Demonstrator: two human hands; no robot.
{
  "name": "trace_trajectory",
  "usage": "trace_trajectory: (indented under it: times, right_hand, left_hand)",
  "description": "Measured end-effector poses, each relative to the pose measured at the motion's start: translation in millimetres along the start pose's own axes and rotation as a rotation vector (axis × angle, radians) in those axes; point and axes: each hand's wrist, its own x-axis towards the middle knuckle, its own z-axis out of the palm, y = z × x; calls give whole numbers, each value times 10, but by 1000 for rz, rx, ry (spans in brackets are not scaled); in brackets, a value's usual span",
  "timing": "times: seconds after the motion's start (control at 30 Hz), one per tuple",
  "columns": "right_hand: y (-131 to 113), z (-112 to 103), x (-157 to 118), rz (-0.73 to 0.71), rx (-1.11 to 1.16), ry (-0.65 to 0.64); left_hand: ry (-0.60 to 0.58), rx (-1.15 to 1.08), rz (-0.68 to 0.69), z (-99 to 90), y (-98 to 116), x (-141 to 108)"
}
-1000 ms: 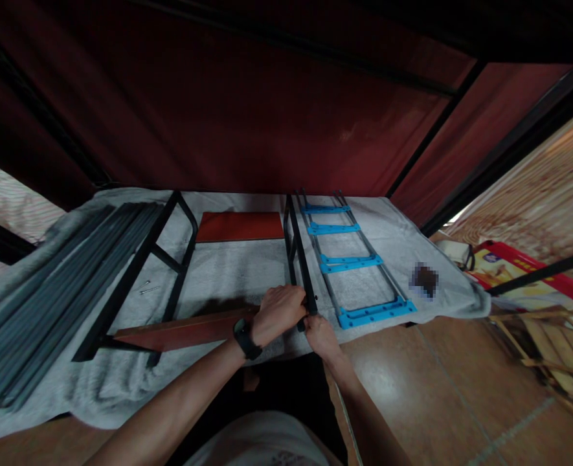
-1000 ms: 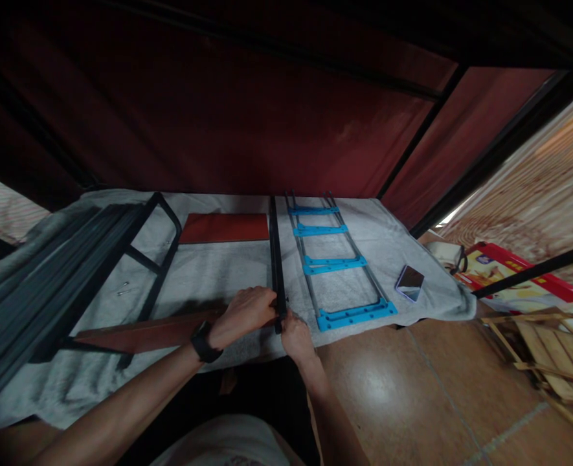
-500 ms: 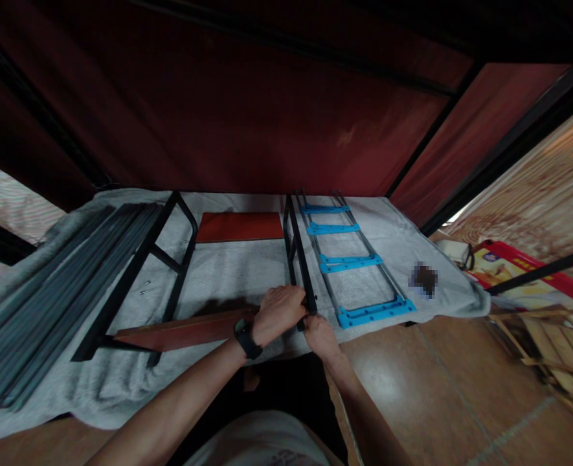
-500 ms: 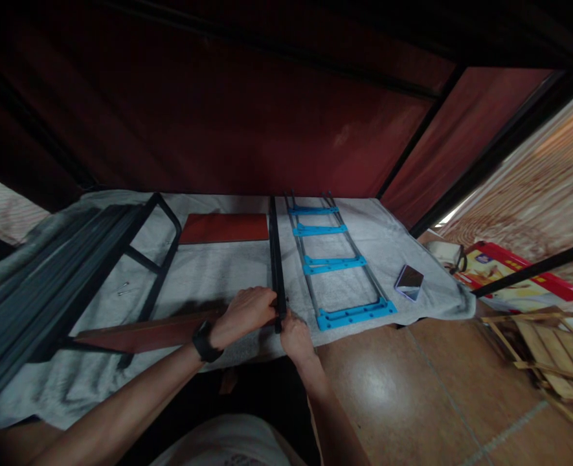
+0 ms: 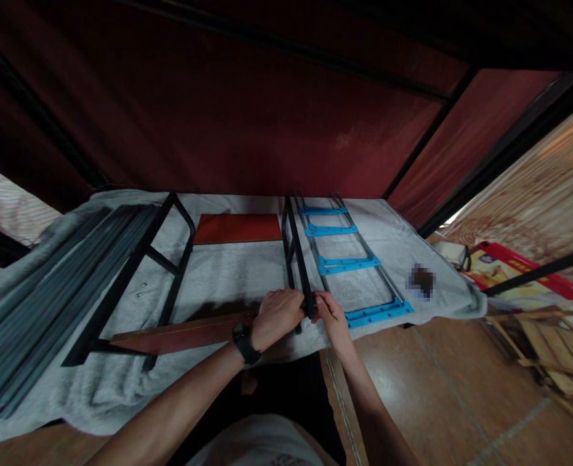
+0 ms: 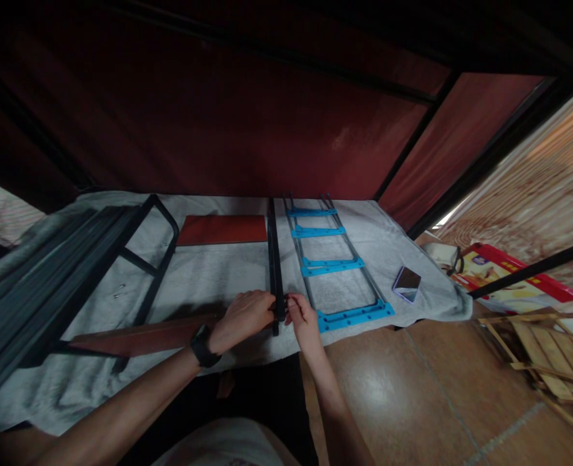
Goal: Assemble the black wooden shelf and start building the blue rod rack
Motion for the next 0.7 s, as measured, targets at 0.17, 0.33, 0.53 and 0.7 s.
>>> trace_trajectory:
  times: [0.17, 0.33, 0.53, 0.7]
  right_hand:
    - [-138, -72, -12, -182, -176, -74]
    - [-187, -138, 11, -286, -378, -138]
    - [-188, -177, 116, -148, -257, -242]
    - [-257, -153, 176, 231, 11, -312]
  left_hand:
    - [19, -4, 12, 0, 1, -19]
    - [33, -7, 21, 34, -11, -27]
    - [28, -5, 22, 45, -6, -41]
    - [-11, -35, 17, -27, 26, -65]
